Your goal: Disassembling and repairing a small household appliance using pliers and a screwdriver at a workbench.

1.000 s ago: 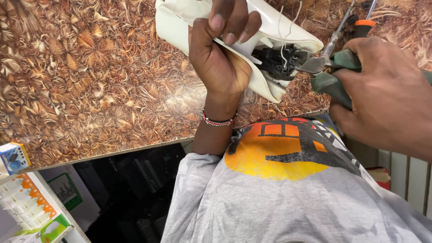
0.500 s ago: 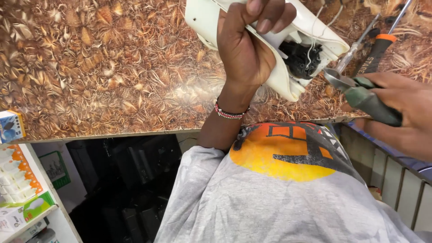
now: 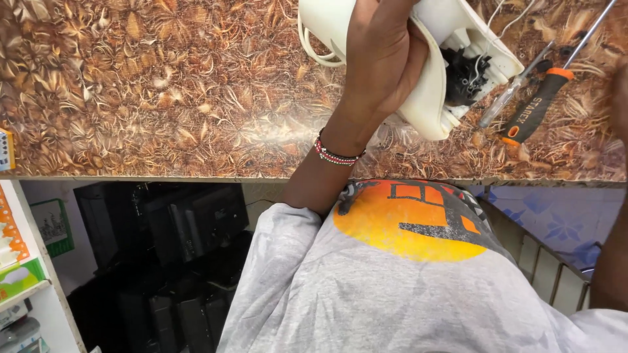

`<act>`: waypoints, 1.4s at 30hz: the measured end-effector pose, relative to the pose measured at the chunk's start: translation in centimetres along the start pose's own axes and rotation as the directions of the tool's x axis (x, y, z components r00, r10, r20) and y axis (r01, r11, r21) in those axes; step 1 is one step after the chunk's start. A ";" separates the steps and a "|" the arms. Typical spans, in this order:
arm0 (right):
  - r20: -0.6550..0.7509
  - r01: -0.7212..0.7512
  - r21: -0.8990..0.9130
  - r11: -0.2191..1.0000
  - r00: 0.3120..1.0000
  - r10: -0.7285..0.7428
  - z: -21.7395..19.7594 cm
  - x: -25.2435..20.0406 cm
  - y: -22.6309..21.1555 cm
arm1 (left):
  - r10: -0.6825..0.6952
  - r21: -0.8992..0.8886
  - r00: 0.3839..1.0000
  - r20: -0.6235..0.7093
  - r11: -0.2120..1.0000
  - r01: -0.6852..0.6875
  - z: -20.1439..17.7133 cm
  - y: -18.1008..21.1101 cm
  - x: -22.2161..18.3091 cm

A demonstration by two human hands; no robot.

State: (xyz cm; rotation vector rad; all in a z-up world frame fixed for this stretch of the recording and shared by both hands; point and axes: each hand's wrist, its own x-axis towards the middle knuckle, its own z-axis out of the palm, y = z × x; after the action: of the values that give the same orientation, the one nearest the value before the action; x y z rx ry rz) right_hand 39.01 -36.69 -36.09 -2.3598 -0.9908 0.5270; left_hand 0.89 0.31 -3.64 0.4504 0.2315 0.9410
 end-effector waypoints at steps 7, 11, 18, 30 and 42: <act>-0.271 0.671 0.094 0.735 0.728 -0.630 -8.4 -10.1 -49.1 | 0.002 -0.246 0.980 0.201 0.968 0.049 -0.6 1.0 -1.6; -0.055 0.625 -0.004 0.780 0.779 -0.624 -6.2 -10.6 -52.0 | -0.073 0.376 0.997 0.026 0.925 0.058 2.1 5.1 -3.4; -0.057 0.607 -0.055 0.793 0.791 -0.609 -6.1 -10.5 -52.2 | 0.519 0.911 0.854 -0.045 0.371 -0.178 1.4 11.1 -6.7; -0.086 0.649 -0.044 0.759 0.755 -0.651 -5.7 -10.5 -52.4 | 0.308 0.857 0.932 -0.194 0.516 0.007 -4.1 7.6 -2.5; -0.101 0.655 -0.070 0.753 0.746 -0.658 -5.5 -10.8 -53.0 | 0.395 0.902 0.877 -0.273 0.423 0.090 -3.7 7.1 -1.8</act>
State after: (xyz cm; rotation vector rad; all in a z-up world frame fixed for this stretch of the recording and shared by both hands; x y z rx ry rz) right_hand 6.36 -14.79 1.53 -1.8425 -1.6699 0.0852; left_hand -6.73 3.43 -3.62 1.2887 1.2098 1.0456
